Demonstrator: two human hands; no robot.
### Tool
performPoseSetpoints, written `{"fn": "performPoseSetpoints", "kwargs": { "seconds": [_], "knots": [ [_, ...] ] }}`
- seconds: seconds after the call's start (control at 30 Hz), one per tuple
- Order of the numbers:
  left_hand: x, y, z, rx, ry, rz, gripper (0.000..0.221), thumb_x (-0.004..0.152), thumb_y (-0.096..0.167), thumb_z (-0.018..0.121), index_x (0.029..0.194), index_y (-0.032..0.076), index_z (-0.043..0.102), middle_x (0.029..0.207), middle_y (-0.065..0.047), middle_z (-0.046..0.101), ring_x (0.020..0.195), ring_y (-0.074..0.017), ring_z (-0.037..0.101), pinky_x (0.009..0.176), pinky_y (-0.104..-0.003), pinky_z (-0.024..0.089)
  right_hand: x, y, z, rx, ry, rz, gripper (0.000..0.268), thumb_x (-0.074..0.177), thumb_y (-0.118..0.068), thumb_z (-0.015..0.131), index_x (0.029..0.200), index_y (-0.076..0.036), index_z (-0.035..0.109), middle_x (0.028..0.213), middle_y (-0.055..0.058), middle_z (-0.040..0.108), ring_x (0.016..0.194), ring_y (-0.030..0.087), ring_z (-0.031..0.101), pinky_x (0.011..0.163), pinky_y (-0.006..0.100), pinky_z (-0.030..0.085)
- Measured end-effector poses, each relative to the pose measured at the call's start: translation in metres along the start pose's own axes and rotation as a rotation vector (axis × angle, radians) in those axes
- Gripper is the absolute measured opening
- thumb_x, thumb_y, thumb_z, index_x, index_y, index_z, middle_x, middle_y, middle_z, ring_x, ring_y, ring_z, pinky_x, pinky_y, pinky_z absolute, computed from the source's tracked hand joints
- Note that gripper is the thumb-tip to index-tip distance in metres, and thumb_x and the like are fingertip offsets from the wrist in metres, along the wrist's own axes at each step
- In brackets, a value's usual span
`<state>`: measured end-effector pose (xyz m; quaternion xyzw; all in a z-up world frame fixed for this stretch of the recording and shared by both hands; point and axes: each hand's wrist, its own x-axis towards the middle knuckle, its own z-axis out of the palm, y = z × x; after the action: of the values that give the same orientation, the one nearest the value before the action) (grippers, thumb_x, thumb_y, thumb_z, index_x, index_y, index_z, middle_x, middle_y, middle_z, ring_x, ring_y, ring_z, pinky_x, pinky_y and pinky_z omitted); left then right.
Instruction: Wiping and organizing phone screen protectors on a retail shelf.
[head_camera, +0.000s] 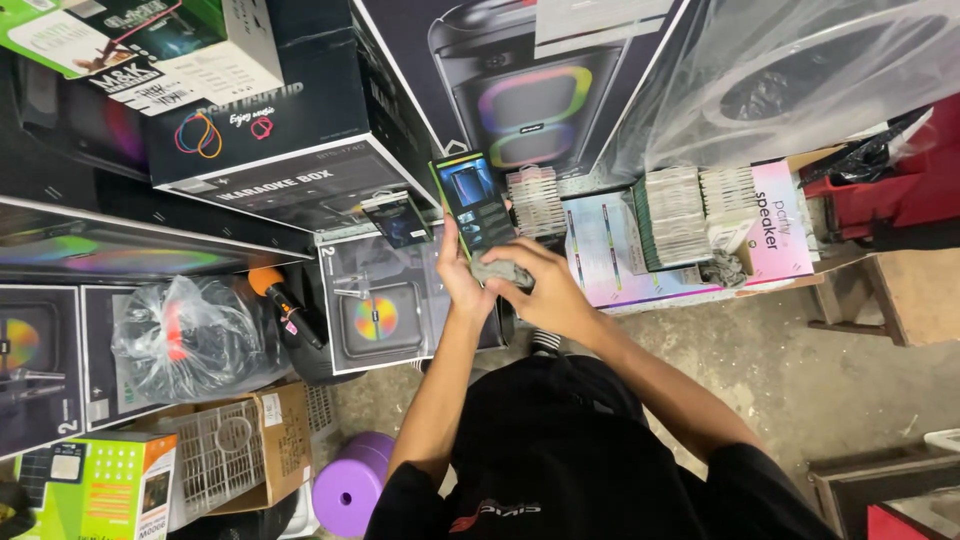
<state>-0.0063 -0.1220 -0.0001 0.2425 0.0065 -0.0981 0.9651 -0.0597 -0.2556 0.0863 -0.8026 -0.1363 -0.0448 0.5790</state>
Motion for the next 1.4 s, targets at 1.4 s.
{"fn": "performPoseSetpoints", "kwargs": {
  "seconds": [1.4],
  "knots": [
    [0.008,-0.117,-0.083,1.423,0.079,0.369,0.052,0.075,0.005,0.083,0.12,0.012,0.058,0.134,-0.019,0.045,0.128,-0.0397,0.049,0.11,-0.045,0.042,-0.009,0.242,-0.022,-0.205,0.455,0.343,0.024,0.094,-0.014,0.075,0.118,-0.009,0.075,0.11,0.017,0.074,0.1,0.028,0.071,0.089,0.035,0.054]
  ]
}}
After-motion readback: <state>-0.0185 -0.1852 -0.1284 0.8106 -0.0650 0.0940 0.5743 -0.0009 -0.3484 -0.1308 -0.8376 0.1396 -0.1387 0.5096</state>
